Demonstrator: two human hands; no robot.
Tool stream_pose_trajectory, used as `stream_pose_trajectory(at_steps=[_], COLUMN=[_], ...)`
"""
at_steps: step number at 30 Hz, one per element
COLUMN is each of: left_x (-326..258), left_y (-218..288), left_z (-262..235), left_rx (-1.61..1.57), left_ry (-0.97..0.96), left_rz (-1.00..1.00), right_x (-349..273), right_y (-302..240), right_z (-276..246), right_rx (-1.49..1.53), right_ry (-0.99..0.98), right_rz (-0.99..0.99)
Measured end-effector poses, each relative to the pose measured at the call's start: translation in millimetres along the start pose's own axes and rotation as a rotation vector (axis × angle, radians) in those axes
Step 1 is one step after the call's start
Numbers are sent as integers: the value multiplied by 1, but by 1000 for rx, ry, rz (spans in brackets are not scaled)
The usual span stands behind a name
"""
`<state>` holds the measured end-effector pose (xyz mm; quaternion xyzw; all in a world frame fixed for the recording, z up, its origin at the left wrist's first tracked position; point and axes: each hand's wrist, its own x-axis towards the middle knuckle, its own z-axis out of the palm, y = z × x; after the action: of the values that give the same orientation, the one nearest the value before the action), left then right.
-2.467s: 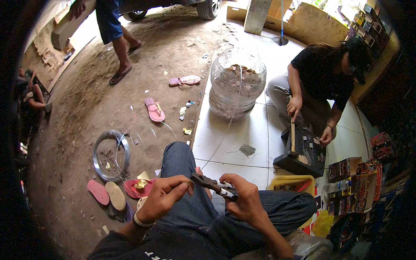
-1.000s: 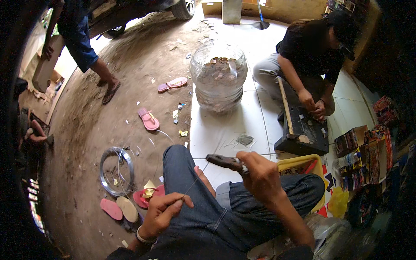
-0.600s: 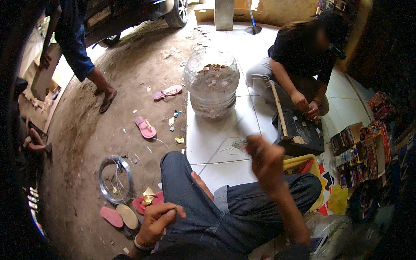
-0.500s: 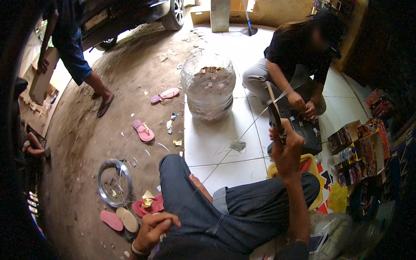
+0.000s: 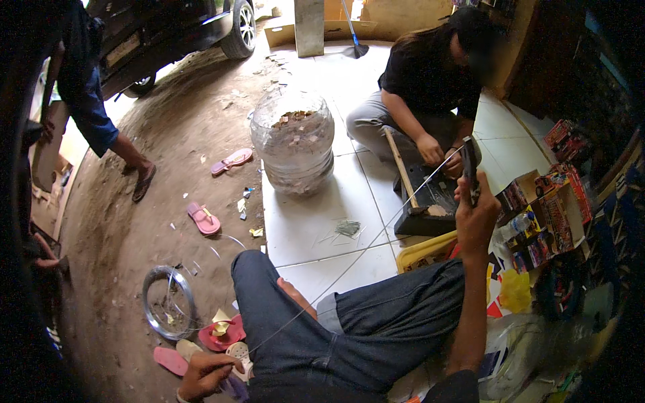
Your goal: The person sits cross-legged on the floor and repeatedly cuts short lengths of thin metal wire using pliers. The cut pieces are placed on the floor beside them. Another person works nearby with a hammer and chisel, but the camera wearer focuses solely on cutting the wire.
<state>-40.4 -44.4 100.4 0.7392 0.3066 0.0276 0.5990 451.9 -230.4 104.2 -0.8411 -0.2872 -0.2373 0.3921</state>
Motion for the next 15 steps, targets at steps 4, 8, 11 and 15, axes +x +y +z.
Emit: stream_pose_trajectory(at_steps=[4,8,11,15], left_x=[2,15,22,31], left_y=[-19,-44,-56,-53], left_z=[-14,-25,-23,-7], left_rx=[121,-2,-98,-81], left_ry=[80,350,407,428], left_rz=[85,70,75,62], right_x=[2,10,-5,-42], right_y=[20,37,31,-10], right_z=[-5,-10,-11,2], right_rx=[112,452,387,233], right_ry=[-44,-10,-17,-266], right_rz=[-6,234,342,189])
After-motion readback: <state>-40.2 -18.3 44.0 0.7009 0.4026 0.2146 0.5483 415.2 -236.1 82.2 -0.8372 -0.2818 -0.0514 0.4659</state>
